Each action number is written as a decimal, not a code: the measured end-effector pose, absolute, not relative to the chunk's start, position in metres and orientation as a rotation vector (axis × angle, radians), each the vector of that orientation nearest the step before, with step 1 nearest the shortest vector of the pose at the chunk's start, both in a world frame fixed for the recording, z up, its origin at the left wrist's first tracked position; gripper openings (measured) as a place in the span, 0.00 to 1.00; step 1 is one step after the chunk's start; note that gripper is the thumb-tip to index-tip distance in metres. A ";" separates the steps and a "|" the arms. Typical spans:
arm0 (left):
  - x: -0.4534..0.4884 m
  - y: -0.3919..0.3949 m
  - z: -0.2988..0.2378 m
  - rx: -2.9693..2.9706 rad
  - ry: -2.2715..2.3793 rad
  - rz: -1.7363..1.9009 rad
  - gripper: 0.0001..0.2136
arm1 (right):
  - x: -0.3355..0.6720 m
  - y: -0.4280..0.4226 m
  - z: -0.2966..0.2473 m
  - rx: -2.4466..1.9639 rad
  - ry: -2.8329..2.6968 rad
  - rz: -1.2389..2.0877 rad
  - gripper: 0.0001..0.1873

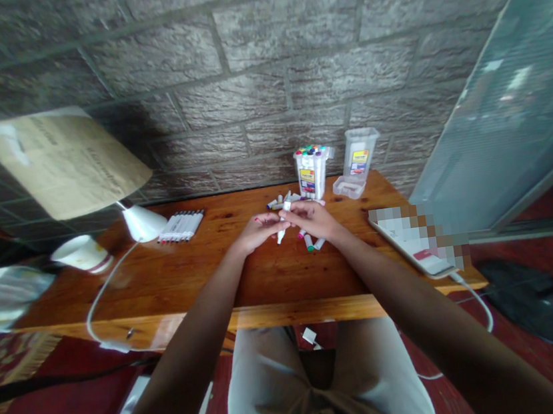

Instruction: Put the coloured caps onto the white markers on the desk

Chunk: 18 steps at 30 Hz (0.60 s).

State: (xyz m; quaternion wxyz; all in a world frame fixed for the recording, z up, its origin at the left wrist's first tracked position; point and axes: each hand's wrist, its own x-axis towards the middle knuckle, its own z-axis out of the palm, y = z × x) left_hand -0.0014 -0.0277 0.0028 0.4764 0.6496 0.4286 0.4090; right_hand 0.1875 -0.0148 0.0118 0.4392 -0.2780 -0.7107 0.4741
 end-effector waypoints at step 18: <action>-0.005 -0.017 -0.005 1.410 1.231 1.213 0.26 | 0.210 0.022 0.011 -0.977 -1.287 1.081 0.22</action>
